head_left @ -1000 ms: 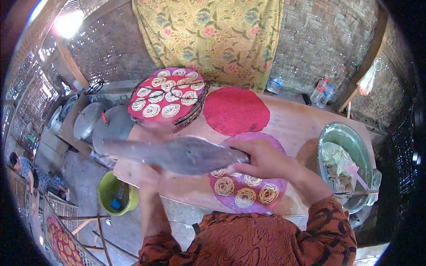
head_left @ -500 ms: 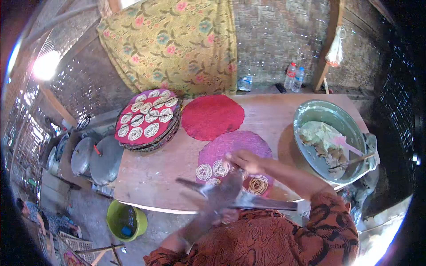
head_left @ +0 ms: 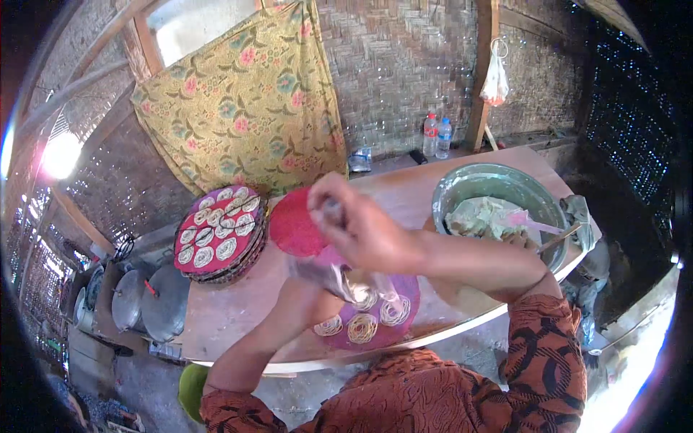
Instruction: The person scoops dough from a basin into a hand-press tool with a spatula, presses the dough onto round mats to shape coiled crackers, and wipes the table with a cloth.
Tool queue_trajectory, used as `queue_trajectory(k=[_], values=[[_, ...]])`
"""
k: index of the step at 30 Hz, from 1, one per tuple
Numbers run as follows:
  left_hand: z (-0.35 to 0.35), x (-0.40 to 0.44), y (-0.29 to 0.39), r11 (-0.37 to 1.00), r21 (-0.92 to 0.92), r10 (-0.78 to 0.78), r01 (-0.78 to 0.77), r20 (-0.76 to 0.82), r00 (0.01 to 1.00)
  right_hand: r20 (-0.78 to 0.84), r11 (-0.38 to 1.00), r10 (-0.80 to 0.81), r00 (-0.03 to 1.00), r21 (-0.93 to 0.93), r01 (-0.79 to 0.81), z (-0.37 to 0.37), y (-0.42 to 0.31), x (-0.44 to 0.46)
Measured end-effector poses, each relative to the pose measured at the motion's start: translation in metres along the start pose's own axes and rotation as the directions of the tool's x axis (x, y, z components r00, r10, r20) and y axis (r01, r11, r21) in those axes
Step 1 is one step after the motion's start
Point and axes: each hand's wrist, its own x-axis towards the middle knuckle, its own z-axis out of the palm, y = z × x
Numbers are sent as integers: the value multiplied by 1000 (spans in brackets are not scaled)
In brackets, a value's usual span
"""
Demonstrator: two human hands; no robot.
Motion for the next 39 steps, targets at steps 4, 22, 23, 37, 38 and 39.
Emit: queue_trajectory(k=[4, 22, 23, 37, 38, 39], values=[[-19, -17, 2, 998, -58, -23, 15, -133, 991, -518, 961, -164, 840, -277, 17, -67, 23, -21], [-39, 35, 76, 398, -280, -381, -873, -917, 120, -502, 726, 338, 796, -399, -560, -226, 93, -237], [-41, 34, 85, 464, -267, -383, -844, -920, 81, -417, 489, 336, 845, -690, -534, -259, 95, -255], [47, -119, 50, 929, -272, -337, -250, -900, -276, 43, 139, 884, 465, -975, -176, -358, 125, -254], [51, -132, 49, 945, -280, -321, -172, -896, -308, 59, 154, 880, 471, -974, -165, -361, 119, -245], [55, -141, 48, 954, -287, -301, -90, -892, -338, 96, 163, 874, 476, -981, -101, -365, 114, -236]])
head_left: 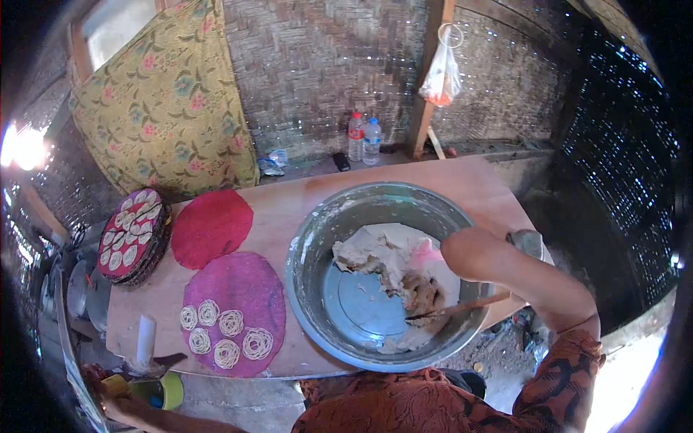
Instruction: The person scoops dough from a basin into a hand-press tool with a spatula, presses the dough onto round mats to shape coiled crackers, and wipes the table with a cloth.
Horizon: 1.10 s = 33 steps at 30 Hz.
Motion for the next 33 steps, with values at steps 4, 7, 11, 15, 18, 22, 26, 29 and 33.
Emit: queue_trajectory(k=[4, 7, 11, 15, 18, 22, 26, 29, 33], values=[[-34, 1, -20, 922, 375, 107, -94, -13, 994, 1, 978, -126, 992, -167, 125, -69, 4, -10], [-55, 10, -53, 680, 686, 203, -260, 165, 965, -299, 960, -261, 918, -178, 215, -73, 5, 26], [-16, 5, -75, 809, 583, 69, -71, 25, 997, -289, 920, -356, 888, -272, 281, -48, -7, 104], [-43, 32, -125, 950, 222, -261, 220, 180, 948, -499, 877, -440, 746, -416, 239, -32, -11, 167], [5, 22, -96, 954, 86, -296, 288, 108, 949, -527, 824, -515, 676, -522, 220, -7, -13, 202], [22, 10, -79, 840, 542, -151, 43, 157, 976, -560, 737, -659, 503, -615, 280, 36, -24, 216], [24, 10, -79, 775, 597, -88, 207, -222, 971, -532, 792, -608, 589, -460, 401, 42, -30, 242], [34, 9, -69, 754, 612, -112, 238, -238, 965, -363, 785, -607, 707, -411, 463, 11, -41, 249], [-1, 21, -100, 701, 711, -72, 55, -6, 997, -292, 749, -641, 710, -442, 494, 14, -42, 266]])
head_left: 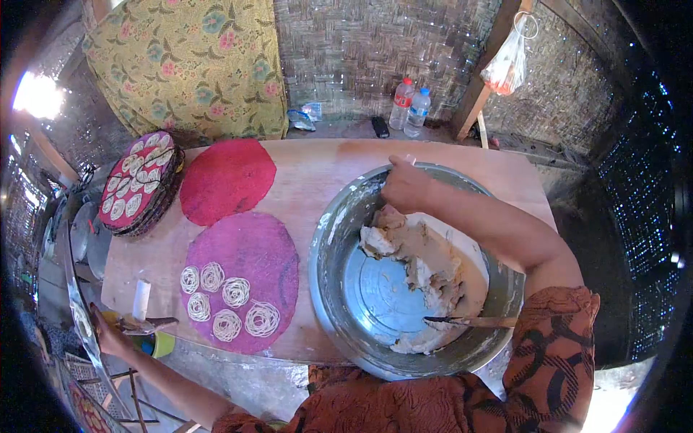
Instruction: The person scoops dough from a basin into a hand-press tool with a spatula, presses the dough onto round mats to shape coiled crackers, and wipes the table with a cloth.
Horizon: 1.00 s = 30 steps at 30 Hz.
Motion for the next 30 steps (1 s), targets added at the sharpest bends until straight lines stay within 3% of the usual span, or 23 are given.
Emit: queue_trajectory(k=[2, 4, 5, 7, 13, 16, 18, 19, 21, 24, 26, 27, 28, 30], values=[[3, -9, 23, 999, 47, 11, -11, -4, 1000, 70, 998, -41, 997, -35, 43, -1, 3, 4], [6, -19, 44, 987, 44, 154, -153, -30, 988, 142, 994, -81, 987, -68, 91, -1, 3, 8], [12, -23, 52, 994, -29, 102, -106, -96, 990, 152, 990, -113, 982, -69, 125, 0, 3, 10], [6, -15, 29, 990, -87, 106, -113, -81, 991, 163, 985, -147, 976, -68, 160, 4, -4, 9], [7, -2, -3, 978, -209, 14, -15, -8, 1000, -19, 981, -177, 984, -86, 175, 10, -20, -6], [13, -2, 0, 988, -151, 13, -17, -27, 1000, 26, 980, -155, 988, -119, 157, -1, -21, -20], [21, 2, -9, 978, -208, 27, -26, 1, 1000, 124, 989, -146, 981, 50, 140, -9, -19, -30], [25, 6, -7, 981, -162, 105, -109, -33, 994, 119, 991, -133, 984, 34, 130, -21, -19, -39], [30, 5, -4, 980, -174, 93, -98, -33, 995, 143, 965, -264, 954, 39, 261, -43, -21, -68], [31, 6, -15, 990, -135, 50, -48, 11, 999, -32, 946, -313, 949, -94, 309, -68, -25, -129], [25, 9, -26, 998, -64, 2, 2, 59, 998, -47, 945, -278, 959, -192, 264, -98, -28, -168], [23, 11, -17, 993, 82, -95, 89, 70, 993, -47, 959, -214, 976, -198, 201, -113, -33, -185], [21, 21, -54, 992, 65, -116, 110, 97, 989, -33, 957, -220, 975, -200, 209, -116, -32, -200], [15, 33, -89, 994, 67, -99, 91, 126, 987, 69, 998, 37, 997, -60, -33, -113, -43, -229]])
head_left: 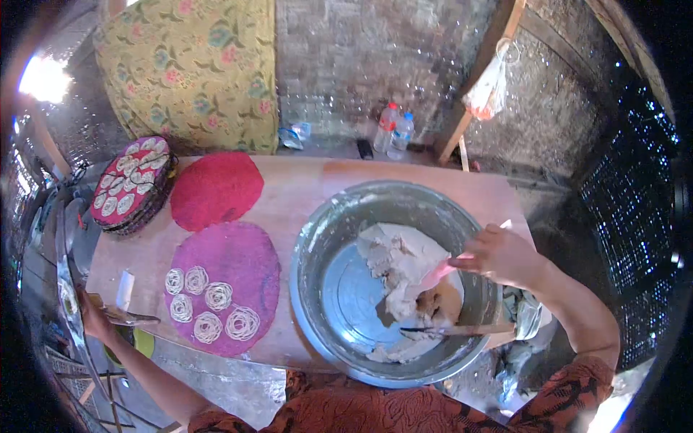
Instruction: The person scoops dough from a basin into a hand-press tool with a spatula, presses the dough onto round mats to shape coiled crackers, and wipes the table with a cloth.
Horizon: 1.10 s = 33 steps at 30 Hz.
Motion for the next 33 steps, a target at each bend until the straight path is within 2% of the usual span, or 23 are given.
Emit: queue_trajectory(k=[1, 3, 5, 7, 10, 12, 13, 14, 18, 20, 22, 23, 24, 25, 26, 27, 30, 32, 33], values=[[-3, -5, 11, 997, 44, 59, -59, -11, 998, 19, 1000, 3, 1000, 19, -4, -1, -4, -8], [-4, -12, 28, 978, 135, 160, -159, 4, 987, -27, 981, 153, 988, 126, -148, -4, -10, -22], [-2, -12, 40, 925, 221, 314, -309, 13, 949, 13, 969, 201, 979, 142, -201, -2, -17, -29], [2, -31, 87, 996, 54, 77, -74, -54, 996, 41, 958, 242, 969, 151, -246, -10, -20, -30], [-1, -5, 48, 978, 149, 151, -143, -40, 988, -28, 947, 310, 950, 102, -306, -30, -26, -21], [-1, -2, 39, 983, 111, 159, -150, -85, 984, -110, 958, 273, 956, -55, -281, -25, -24, -13], [2, 0, 37, 985, 84, 158, -150, -111, 981, -107, 955, 286, 952, -53, -293, -29, -20, -14], [5, 2, 35, 987, 57, 157, -151, -137, 978, -99, 955, 295, 950, 13, -295, -38, -12, -15], [-4, 12, 10, 962, 166, 226, -218, -29, 974, -115, 945, 287, 951, 194, -262, -45, -17, -4], [-1, 12, 8, 970, -32, 242, -243, -25, 970, -94, 945, 256, 962, 234, -228, 14, -34, 5], [3, 6, 22, 979, -9, 201, -202, -35, 979, -52, 984, 75, 996, 168, -65, 56, -41, 13], [2, 4, 22, 984, 6, 176, -176, -44, 983, -52, 984, 71, 996, 165, -61, 68, -36, 12], [1, 1, 22, 988, 20, 151, -150, -53, 987, -86, 965, 153, 985, 228, -130, 78, -29, 8], [-2, 3, 16, 967, 33, 255, -254, -34, 966, -112, 935, 234, 966, 299, -192, 84, -24, 2], [-6, 7, 12, 932, 43, 360, -360, -10, 933, -111, 934, 229, 967, 306, -186, 87, -19, -4], [-7, 10, 10, 930, 44, 365, -364, -10, 931, -103, 938, 254, 962, 269, -219, 88, -10, -10], [-5, 11, 18, 983, 41, 182, -179, -100, 978, -76, 931, 318, 945, 212, -296, 88, 6, -21], [-7, -7, 49, 981, 23, 195, -194, -153, 969, -57, 923, 352, 934, 186, -336, 79, 12, -25], [-11, -3, 41, 980, 103, 182, -169, -124, 975, -42, 916, 364, 930, 198, -350, 63, 12, -25]])
